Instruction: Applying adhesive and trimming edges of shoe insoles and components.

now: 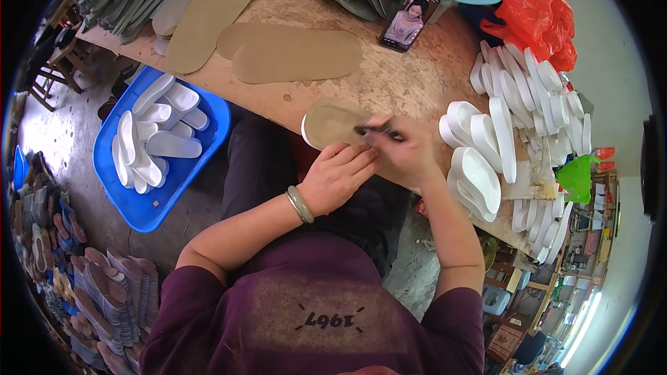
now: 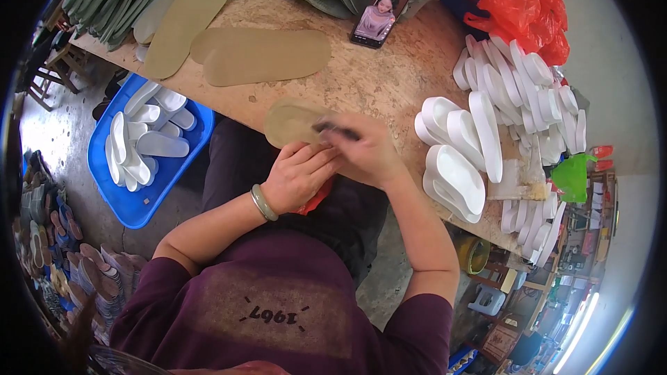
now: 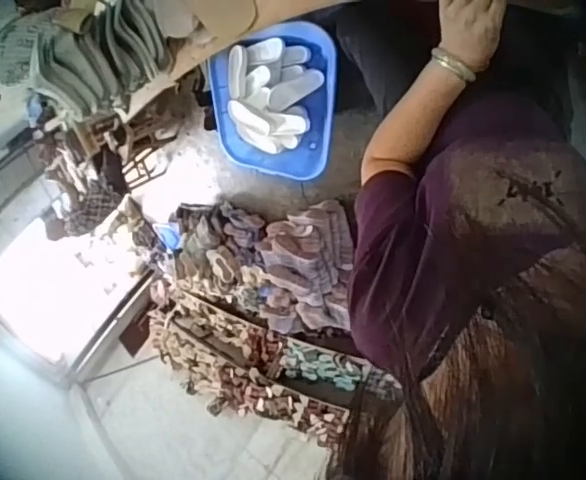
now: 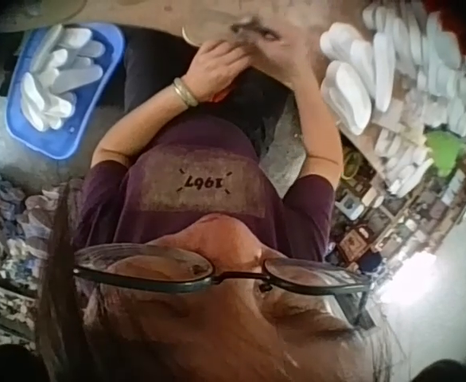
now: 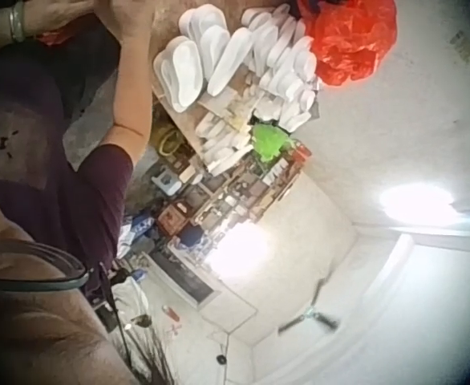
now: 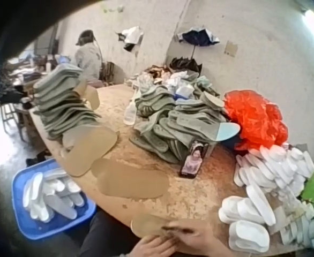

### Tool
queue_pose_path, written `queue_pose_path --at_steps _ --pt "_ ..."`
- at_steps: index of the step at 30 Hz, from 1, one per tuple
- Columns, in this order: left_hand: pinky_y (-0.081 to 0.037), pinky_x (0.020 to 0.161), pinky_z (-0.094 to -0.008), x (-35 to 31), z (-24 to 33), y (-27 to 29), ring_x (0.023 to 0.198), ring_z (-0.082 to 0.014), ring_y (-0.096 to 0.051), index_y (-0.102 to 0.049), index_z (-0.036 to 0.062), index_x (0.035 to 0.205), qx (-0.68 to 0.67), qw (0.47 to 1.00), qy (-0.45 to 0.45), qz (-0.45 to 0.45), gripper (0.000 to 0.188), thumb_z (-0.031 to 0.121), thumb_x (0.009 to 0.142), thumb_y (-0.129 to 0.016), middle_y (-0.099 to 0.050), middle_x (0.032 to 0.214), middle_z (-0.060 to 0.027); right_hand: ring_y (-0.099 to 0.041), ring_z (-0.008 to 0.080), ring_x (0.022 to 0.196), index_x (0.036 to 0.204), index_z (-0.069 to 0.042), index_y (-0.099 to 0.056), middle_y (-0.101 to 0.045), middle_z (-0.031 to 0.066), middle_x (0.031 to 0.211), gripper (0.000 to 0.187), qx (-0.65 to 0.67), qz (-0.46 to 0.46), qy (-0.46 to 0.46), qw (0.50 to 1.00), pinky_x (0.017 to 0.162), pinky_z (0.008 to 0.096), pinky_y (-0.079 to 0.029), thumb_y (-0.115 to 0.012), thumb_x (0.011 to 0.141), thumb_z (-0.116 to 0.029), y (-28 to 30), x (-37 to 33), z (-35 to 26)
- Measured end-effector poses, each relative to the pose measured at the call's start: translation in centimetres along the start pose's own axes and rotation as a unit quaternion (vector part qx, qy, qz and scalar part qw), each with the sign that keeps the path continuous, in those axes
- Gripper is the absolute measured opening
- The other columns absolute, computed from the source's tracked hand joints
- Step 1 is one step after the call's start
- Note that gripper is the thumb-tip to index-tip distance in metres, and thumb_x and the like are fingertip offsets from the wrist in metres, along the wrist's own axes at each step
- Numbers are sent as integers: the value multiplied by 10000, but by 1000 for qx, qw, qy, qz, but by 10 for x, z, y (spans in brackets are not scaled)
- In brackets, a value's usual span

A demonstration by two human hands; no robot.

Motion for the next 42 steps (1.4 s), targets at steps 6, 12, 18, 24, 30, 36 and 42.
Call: queue_pose_path --at_steps 6,12,18,24,30,36,42 --pt "-440 967 -363 -10 -2 -4 1106 -181 -592 -686 94 1068 -42 999 -8 -20 297 150 781 -636 -630 1124 -16 -672 277 770 1104 -53 -676 -681 98 876 446 -136 -100 209 963 637 348 -539 -682 674 69 -7 17 -6" --pt "-430 964 -330 -2 -2 -2 1178 -162 -579 -640 85 1128 -6 1000 -17 23 335 138 799 -602 -627 1195 -21 -678 196 695 1103 -18 -671 -671 69 807 242 35 123 -42 991 631 299 -554 -697 863 -3 -23 13 13" --pt "-439 953 -332 5 -3 6 1168 -162 -599 -668 107 1155 4 1000 -23 -8 342 133 821 -604 -654 1210 -22 -655 140 706 1074 48 -620 -657 66 790 195 326 210 -174 905 667 277 -539 -688 922 -52 -9 21 25" --pt "-465 947 -345 -4 -9 -1 1133 -186 -608 -674 110 1135 9 999 -53 10 347 150 795 -616 -661 1170 -21 -669 224 741 1108 -20 -637 -661 71 844 266 1 13 -18 1000 662 328 -539 -692 848 -12 -12 20 -16" --pt "-479 913 -358 -7 -9 -4 999 -177 -630 -691 106 1095 -35 998 -43 4 335 141 769 -624 -668 1027 -13 -660 320 833 1109 -52 -662 -668 131 924 358 -161 -98 182 965 665 368 -546 -692 760 19 -19 31 -18" --pt "-466 873 -337 -2 -6 -2 1038 -186 -628 -687 95 1102 -12 999 -37 35 336 131 774 -625 -673 1107 -31 -673 184 673 1116 10 -652 -703 110 849 246 -105 86 79 988 618 283 -542 -677 872 16 -33 27 1" --pt "-426 957 -321 3 -9 0 1114 -172 -587 -633 87 1173 -9 999 -42 18 373 135 805 -597 -633 1176 -25 -628 119 655 987 13 -571 -652 68 784 118 150 183 -176 956 634 250 -515 -646 952 -71 -37 26 1"
Point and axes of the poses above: each hand's wrist, its own x-axis towards the middle knuckle, its own y-axis out of the back of the hand, z = x × y, the point moved 1 cm from there along x, towards the middle knuckle
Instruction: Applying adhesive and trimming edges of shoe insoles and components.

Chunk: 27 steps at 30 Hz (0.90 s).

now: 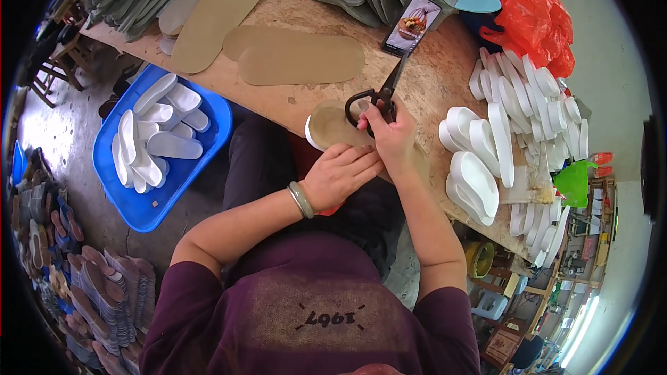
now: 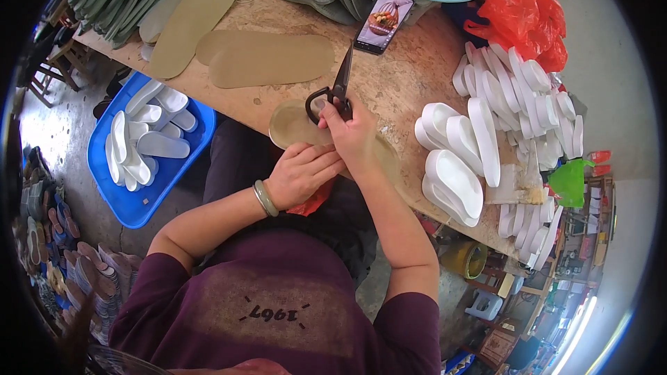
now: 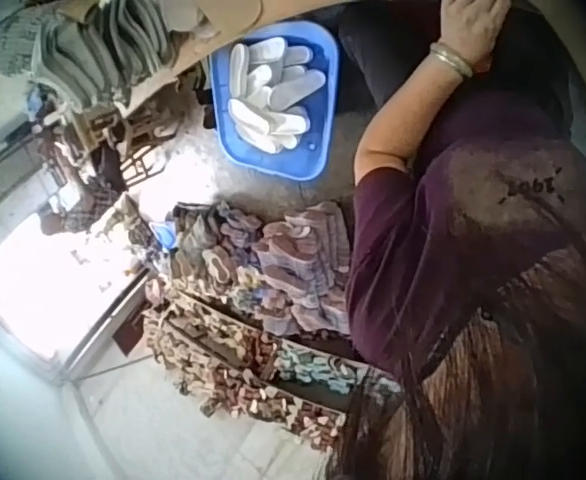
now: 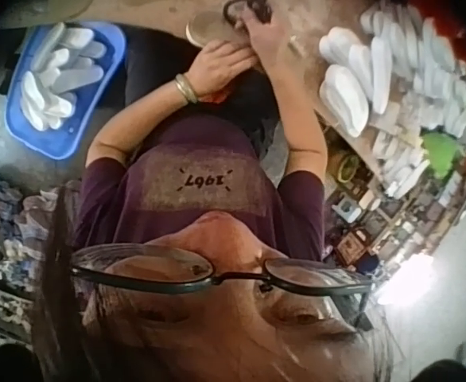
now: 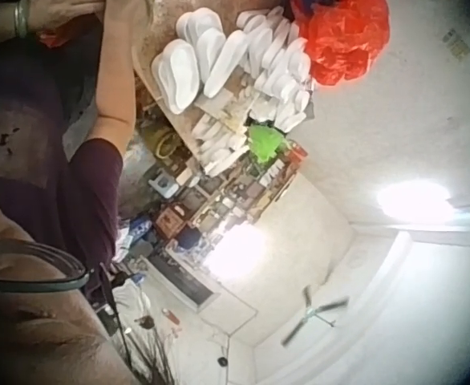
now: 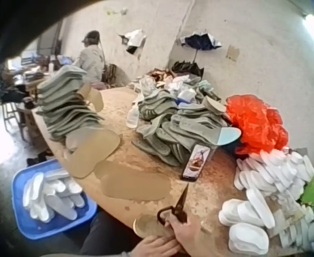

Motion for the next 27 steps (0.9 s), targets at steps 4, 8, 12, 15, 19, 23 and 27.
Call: queue_pose_path --at_steps 4,8,12,15,19,23,27 --pt "-410 977 -358 11 -8 8 1069 -189 -581 -637 105 1062 -65 996 -15 -61 325 253 784 -718 -631 1126 -4 -624 154 699 1016 -7 -546 -636 69 824 115 132 -11 -35 991 729 308 -538 -607 956 -85 19 -1 -6" --pt "-384 1045 -403 27 -27 18 1120 -239 -541 -611 92 1052 -144 977 -66 -141 500 416 716 -787 -595 1131 -50 -651 145 792 1029 8 -545 -652 97 948 92 156 59 -18 986 754 292 -543 -571 948 -29 51 -13 -2" --pt "-363 1100 -412 35 -29 20 1127 -247 -541 -581 82 1067 -77 977 -102 -170 498 368 710 -780 -588 1101 -69 -676 143 880 1117 21 -586 -679 71 995 175 25 37 25 999 818 276 -538 -593 942 11 56 -38 -4" --pt "-367 1095 -411 26 0 12 1146 -240 -539 -572 74 1081 0 984 -91 -150 495 302 690 -773 -584 1127 -72 -679 137 917 1127 18 -601 -696 77 1024 190 55 54 55 996 841 273 -534 -609 937 15 56 -50 8" --pt "-364 1079 -400 23 7 7 1173 -225 -527 -584 63 1123 42 995 -53 -75 369 172 778 -659 -576 1151 -74 -681 139 955 1091 24 -639 -711 74 1040 180 61 42 -22 997 860 281 -533 -661 915 -8 71 -54 13" --pt "-388 1061 -412 17 1 -1 1222 -231 -526 -592 71 1181 38 996 -2 -85 376 127 810 -614 -578 1229 -72 -681 136 934 1085 29 -669 -719 68 1007 184 -16 6 -96 995 836 275 -537 -678 907 -19 78 -52 7" --pt "-378 1067 -407 15 -4 -6 1217 -238 -520 -593 55 1170 46 997 -25 -53 368 142 813 -597 -579 1229 -82 -685 137 897 1066 44 -680 -718 68 970 158 -29 19 -70 997 819 270 -545 -662 917 -5 66 -37 0"
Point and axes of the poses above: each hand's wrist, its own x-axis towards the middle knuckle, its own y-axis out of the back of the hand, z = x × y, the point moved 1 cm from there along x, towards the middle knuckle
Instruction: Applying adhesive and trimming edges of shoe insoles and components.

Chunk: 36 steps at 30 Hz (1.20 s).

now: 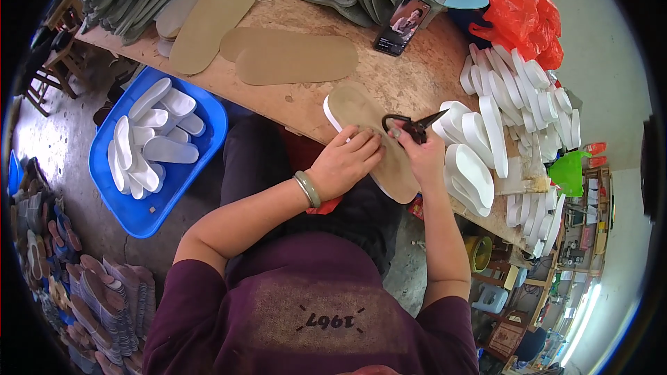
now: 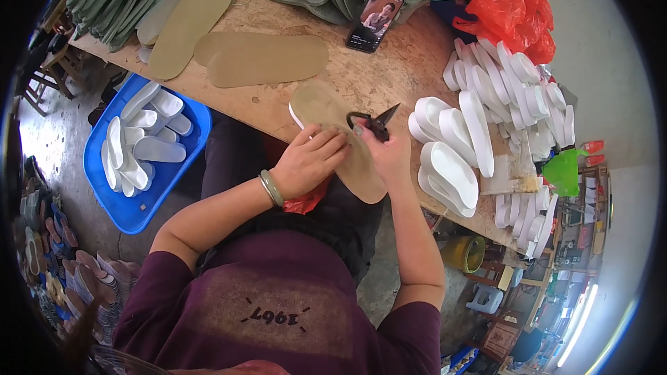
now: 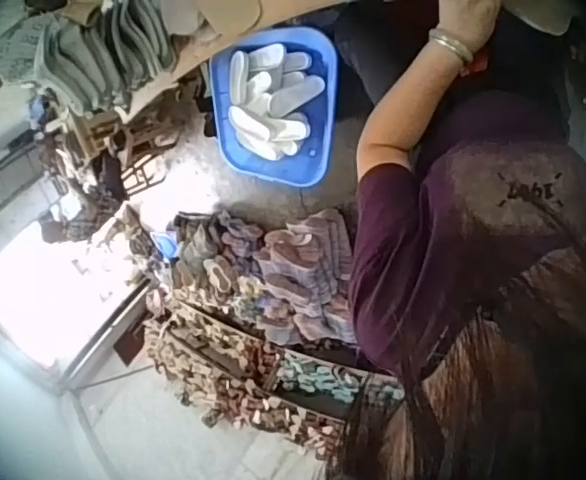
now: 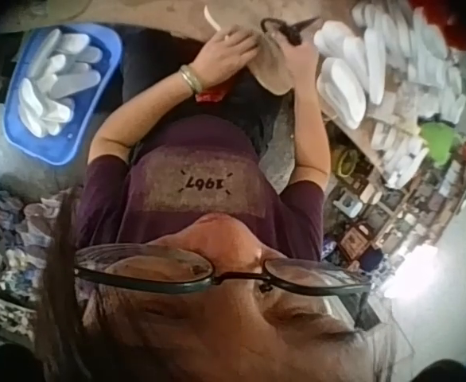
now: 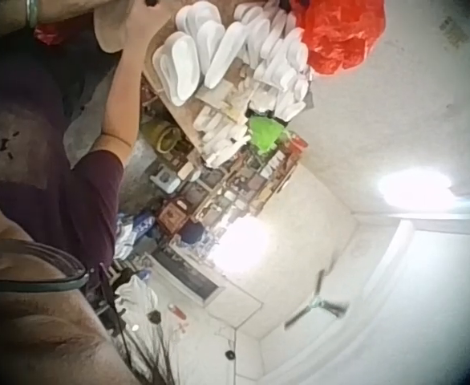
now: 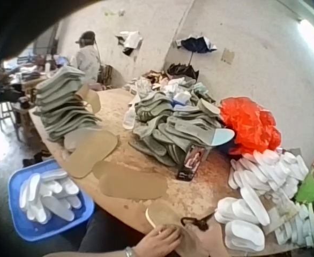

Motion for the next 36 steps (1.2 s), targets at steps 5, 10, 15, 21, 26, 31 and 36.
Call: queue_pose_path --at_steps 5,10,15,21,26,31,36 --pt "-370 1074 -417 1 2 -2 1208 -257 -516 -604 42 1145 49 999 -11 -4 342 161 826 -573 -585 1204 -91 -661 129 862 1073 -12 -708 -708 86 975 190 -84 -64 120 987 748 301 -522 -666 887 -6 -25 33 -3" --pt "-362 1098 -431 -10 -1 -11 1207 -267 -521 -623 77 1163 14 1000 -17 -9 349 182 836 -564 -600 1186 -61 -650 298 817 1047 -36 -692 -664 111 956 258 -263 -163 250 917 727 344 -530 -672 797 25 -51 34 -32" --pt "-381 1092 -432 -14 -1 -12 1175 -248 -543 -635 80 1141 -3 1000 -17 -8 341 176 819 -572 -609 1140 -44 -660 322 838 1040 -44 -662 -656 115 973 314 -334 -159 349 861 702 383 -551 -654 736 35 -58 36 -30" --pt "-395 1074 -420 -8 -5 -11 1162 -243 -546 -620 55 1088 -37 999 -15 10 309 159 800 -577 -605 1139 -76 -666 300 771 1038 -4 -653 -660 141 913 212 -293 -30 321 900 700 333 -543 -650 828 22 -64 44 -15" --pt "-396 1065 -410 -2 -10 -9 1185 -239 -533 -598 51 1113 6 999 -28 22 326 154 805 -577 -588 1189 -93 -691 196 748 1028 -23 -667 -684 61 861 122 -42 66 11 997 659 308 -544 -647 911 -50 -50 65 -6" --pt "-386 1073 -404 -2 -9 -6 1205 -232 -520 -578 52 1126 2 1000 -30 9 327 151 815 -579 -570 1231 -99 -680 179 772 1016 48 -644 -679 97 876 114 143 78 45 986 739 314 -560 -634 917 -9 -31 62 -12" --pt "-398 1060 -403 -9 -9 -8 1193 -224 -524 -584 78 1110 -10 1000 -25 4 312 148 806 -589 -574 1191 -68 -695 298 868 993 -16 -695 -679 121 899 266 -265 -181 341 884 760 350 -560 -666 748 85 -44 48 -27"
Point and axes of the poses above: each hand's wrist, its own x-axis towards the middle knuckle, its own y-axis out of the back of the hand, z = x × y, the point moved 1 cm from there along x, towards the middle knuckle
